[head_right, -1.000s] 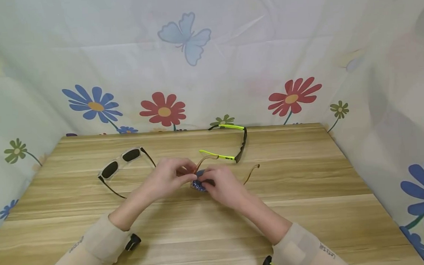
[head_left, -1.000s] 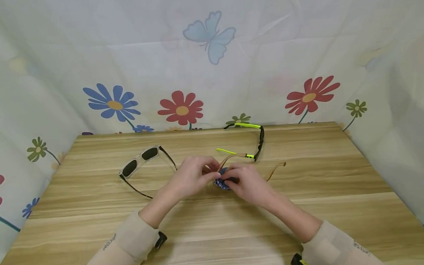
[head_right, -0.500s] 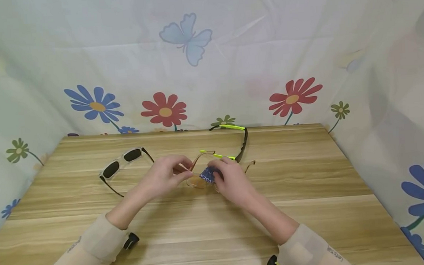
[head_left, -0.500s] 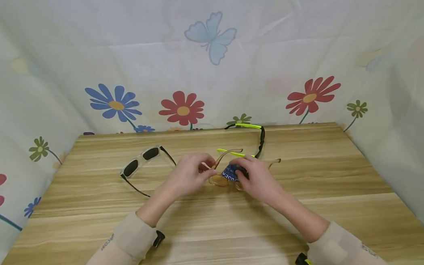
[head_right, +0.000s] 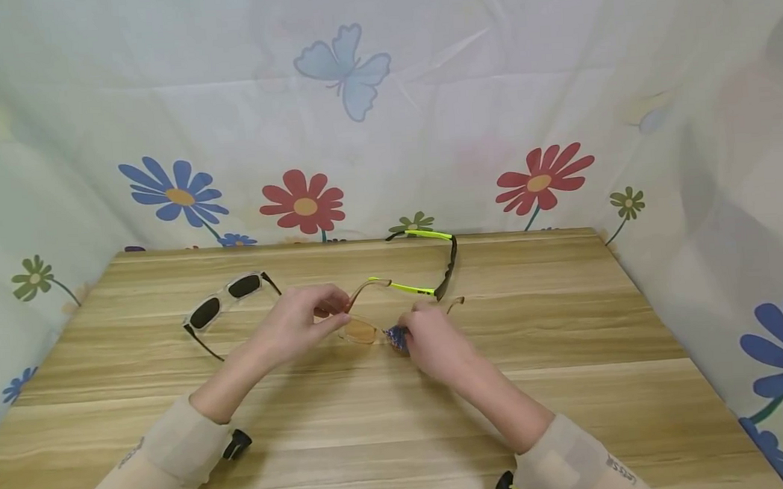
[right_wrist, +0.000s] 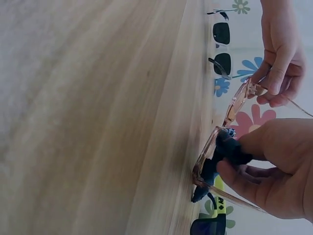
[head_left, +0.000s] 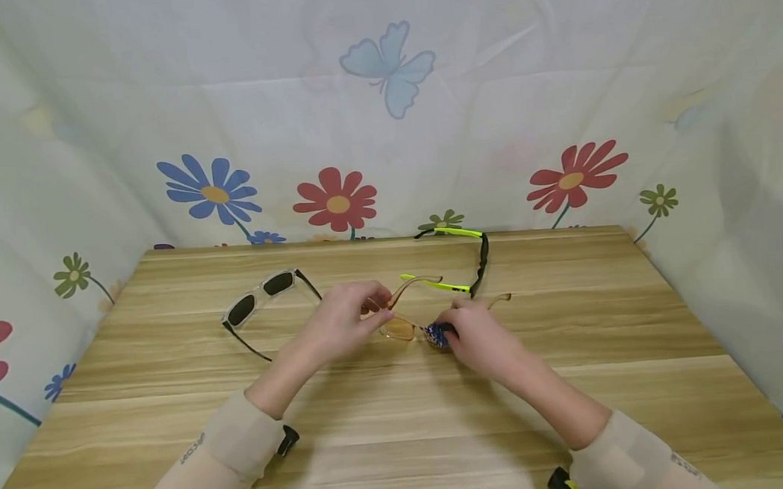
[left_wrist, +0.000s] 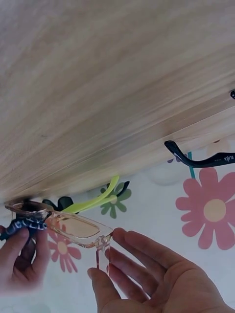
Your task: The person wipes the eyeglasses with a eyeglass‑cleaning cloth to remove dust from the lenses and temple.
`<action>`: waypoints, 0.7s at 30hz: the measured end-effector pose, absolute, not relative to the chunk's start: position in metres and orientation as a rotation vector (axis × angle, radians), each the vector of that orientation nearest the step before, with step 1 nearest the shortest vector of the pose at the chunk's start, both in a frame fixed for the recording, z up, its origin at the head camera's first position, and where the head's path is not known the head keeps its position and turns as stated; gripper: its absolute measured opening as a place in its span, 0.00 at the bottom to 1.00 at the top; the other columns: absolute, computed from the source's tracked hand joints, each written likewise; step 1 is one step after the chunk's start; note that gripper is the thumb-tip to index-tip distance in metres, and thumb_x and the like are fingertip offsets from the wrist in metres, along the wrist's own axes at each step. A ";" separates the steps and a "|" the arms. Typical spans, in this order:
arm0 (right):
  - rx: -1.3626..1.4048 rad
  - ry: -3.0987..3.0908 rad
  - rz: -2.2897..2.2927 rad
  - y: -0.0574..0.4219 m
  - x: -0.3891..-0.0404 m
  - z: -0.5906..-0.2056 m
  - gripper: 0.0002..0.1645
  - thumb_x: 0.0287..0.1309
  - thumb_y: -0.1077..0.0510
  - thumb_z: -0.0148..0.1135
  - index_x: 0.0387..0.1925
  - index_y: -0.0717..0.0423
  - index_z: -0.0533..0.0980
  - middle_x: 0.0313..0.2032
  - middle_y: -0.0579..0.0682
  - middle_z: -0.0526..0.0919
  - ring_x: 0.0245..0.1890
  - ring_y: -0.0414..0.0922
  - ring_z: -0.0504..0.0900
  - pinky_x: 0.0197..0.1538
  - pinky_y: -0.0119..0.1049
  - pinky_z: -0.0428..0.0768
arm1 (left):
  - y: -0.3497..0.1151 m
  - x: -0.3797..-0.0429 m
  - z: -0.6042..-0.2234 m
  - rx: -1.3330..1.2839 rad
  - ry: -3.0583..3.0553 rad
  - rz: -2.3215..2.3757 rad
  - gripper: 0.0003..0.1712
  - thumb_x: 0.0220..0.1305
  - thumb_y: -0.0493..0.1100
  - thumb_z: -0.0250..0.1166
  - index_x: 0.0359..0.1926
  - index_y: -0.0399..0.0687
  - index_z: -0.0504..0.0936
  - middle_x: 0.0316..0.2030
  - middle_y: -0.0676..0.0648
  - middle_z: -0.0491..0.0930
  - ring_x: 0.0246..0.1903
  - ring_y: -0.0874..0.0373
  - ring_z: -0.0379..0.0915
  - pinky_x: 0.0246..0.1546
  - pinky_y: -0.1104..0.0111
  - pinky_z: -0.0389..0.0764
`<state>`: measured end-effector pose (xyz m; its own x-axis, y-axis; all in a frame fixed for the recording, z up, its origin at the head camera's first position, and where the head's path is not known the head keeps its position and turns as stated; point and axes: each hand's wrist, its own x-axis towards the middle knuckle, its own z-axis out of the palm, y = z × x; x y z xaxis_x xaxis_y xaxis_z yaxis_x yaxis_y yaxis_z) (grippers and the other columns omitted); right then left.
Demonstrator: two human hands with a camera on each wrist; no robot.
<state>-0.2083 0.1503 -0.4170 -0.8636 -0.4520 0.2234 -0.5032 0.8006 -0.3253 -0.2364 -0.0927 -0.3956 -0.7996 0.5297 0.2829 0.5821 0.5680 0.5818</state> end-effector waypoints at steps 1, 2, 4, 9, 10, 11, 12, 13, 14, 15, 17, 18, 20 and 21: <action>0.769 -2.876 0.563 0.150 -0.209 -0.417 0.09 0.58 0.72 0.69 0.41 0.67 0.85 0.34 0.56 0.81 0.37 0.51 0.83 0.42 0.44 0.83 | -0.093 -0.236 -0.396 -0.968 -2.711 -1.048 0.07 0.68 0.38 0.71 0.45 0.42 0.86 0.39 0.49 0.86 0.40 0.57 0.84 0.43 0.61 0.84; 0.781 -2.893 0.558 0.150 -0.209 -0.418 0.09 0.57 0.72 0.69 0.41 0.67 0.85 0.35 0.56 0.82 0.38 0.51 0.83 0.42 0.44 0.83 | -0.093 -0.236 -0.396 -0.970 -2.711 -1.045 0.08 0.67 0.38 0.71 0.45 0.42 0.86 0.39 0.49 0.86 0.40 0.57 0.84 0.44 0.61 0.84; 0.805 -2.911 0.558 0.151 -0.210 -0.418 0.09 0.57 0.72 0.69 0.41 0.67 0.85 0.35 0.56 0.82 0.38 0.51 0.83 0.43 0.45 0.83 | -0.092 -0.236 -0.396 -0.972 -2.709 -1.043 0.08 0.67 0.38 0.71 0.46 0.41 0.86 0.39 0.49 0.86 0.40 0.57 0.84 0.44 0.60 0.84; 0.864 -2.905 0.536 0.153 -0.214 -0.420 0.10 0.56 0.73 0.69 0.41 0.68 0.86 0.33 0.56 0.82 0.37 0.50 0.83 0.40 0.43 0.83 | -0.091 -0.236 -0.395 -0.985 -2.703 -1.016 0.08 0.68 0.38 0.71 0.46 0.42 0.86 0.39 0.49 0.86 0.40 0.57 0.83 0.43 0.60 0.84; 0.871 -2.902 0.525 0.153 -0.214 -0.421 0.10 0.55 0.73 0.69 0.40 0.68 0.86 0.33 0.56 0.82 0.36 0.50 0.82 0.40 0.43 0.83 | -0.091 -0.235 -0.395 -0.988 -2.703 -1.000 0.08 0.68 0.38 0.71 0.46 0.42 0.86 0.39 0.50 0.86 0.39 0.58 0.83 0.43 0.61 0.84; 0.878 -2.898 0.508 0.154 -0.214 -0.421 0.09 0.55 0.74 0.69 0.40 0.68 0.86 0.33 0.55 0.81 0.36 0.50 0.82 0.39 0.42 0.83 | -0.091 -0.235 -0.395 -0.991 -2.704 -0.988 0.07 0.68 0.38 0.71 0.45 0.43 0.86 0.39 0.50 0.86 0.39 0.58 0.83 0.42 0.62 0.84; 0.882 -2.893 0.491 0.154 -0.214 -0.421 0.09 0.55 0.74 0.69 0.40 0.68 0.86 0.32 0.55 0.81 0.35 0.50 0.82 0.39 0.42 0.83 | -0.091 -0.235 -0.394 -0.994 -2.706 -0.973 0.07 0.68 0.39 0.71 0.45 0.44 0.85 0.38 0.51 0.86 0.39 0.59 0.83 0.42 0.63 0.84; 0.886 -2.887 0.479 0.155 -0.214 -0.421 0.10 0.54 0.74 0.69 0.39 0.68 0.86 0.32 0.56 0.81 0.35 0.50 0.82 0.39 0.42 0.83 | -0.091 -0.235 -0.394 -1.000 -2.707 -0.955 0.06 0.68 0.39 0.71 0.44 0.45 0.85 0.38 0.51 0.85 0.38 0.59 0.82 0.41 0.64 0.83; 0.884 -2.885 0.468 0.155 -0.214 -0.421 0.10 0.54 0.74 0.69 0.39 0.68 0.86 0.32 0.56 0.81 0.35 0.50 0.82 0.39 0.42 0.83 | -0.091 -0.235 -0.394 -1.007 -2.707 -0.940 0.06 0.68 0.39 0.71 0.44 0.45 0.85 0.38 0.51 0.85 0.38 0.60 0.82 0.41 0.65 0.83; 0.884 -2.884 0.457 0.155 -0.214 -0.422 0.10 0.54 0.75 0.69 0.39 0.68 0.86 0.31 0.56 0.81 0.35 0.50 0.82 0.39 0.42 0.82 | -0.092 -0.235 -0.394 -1.015 -2.708 -0.925 0.06 0.68 0.39 0.71 0.44 0.45 0.85 0.37 0.52 0.85 0.38 0.60 0.82 0.41 0.65 0.83; 0.881 -2.887 0.435 0.156 -0.214 -0.422 0.10 0.54 0.75 0.69 0.39 0.68 0.86 0.31 0.56 0.80 0.35 0.50 0.81 0.39 0.42 0.82 | -0.092 -0.234 -0.395 -1.030 -2.705 -0.907 0.06 0.68 0.39 0.71 0.44 0.44 0.84 0.37 0.51 0.85 0.38 0.60 0.82 0.41 0.66 0.82; 0.877 -2.895 0.433 0.156 -0.214 -0.422 0.10 0.54 0.75 0.69 0.40 0.69 0.86 0.31 0.56 0.80 0.35 0.50 0.81 0.38 0.42 0.82 | -0.092 -0.234 -0.395 -1.039 -2.702 -0.900 0.07 0.68 0.39 0.71 0.44 0.44 0.84 0.37 0.51 0.85 0.38 0.59 0.82 0.41 0.66 0.82; 0.874 -2.908 0.427 0.156 -0.214 -0.422 0.10 0.55 0.74 0.68 0.40 0.69 0.86 0.32 0.56 0.80 0.35 0.50 0.82 0.38 0.42 0.83 | -0.093 -0.234 -0.396 -1.051 -2.697 -0.906 0.07 0.68 0.39 0.71 0.44 0.43 0.84 0.38 0.51 0.85 0.38 0.59 0.83 0.41 0.66 0.83; 0.877 -2.913 0.428 0.156 -0.214 -0.422 0.10 0.56 0.74 0.68 0.41 0.68 0.86 0.33 0.56 0.80 0.36 0.50 0.82 0.39 0.42 0.83 | -0.093 -0.234 -0.396 -1.057 -2.692 -0.914 0.07 0.68 0.38 0.71 0.45 0.43 0.84 0.38 0.50 0.85 0.38 0.59 0.83 0.41 0.65 0.83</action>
<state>-0.2138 0.1558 -0.4223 -0.8348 -0.5310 0.1455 -0.5504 0.7984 -0.2442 -0.2342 -0.0930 -0.3963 -0.7519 0.5844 0.3052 0.6494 0.5766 0.4957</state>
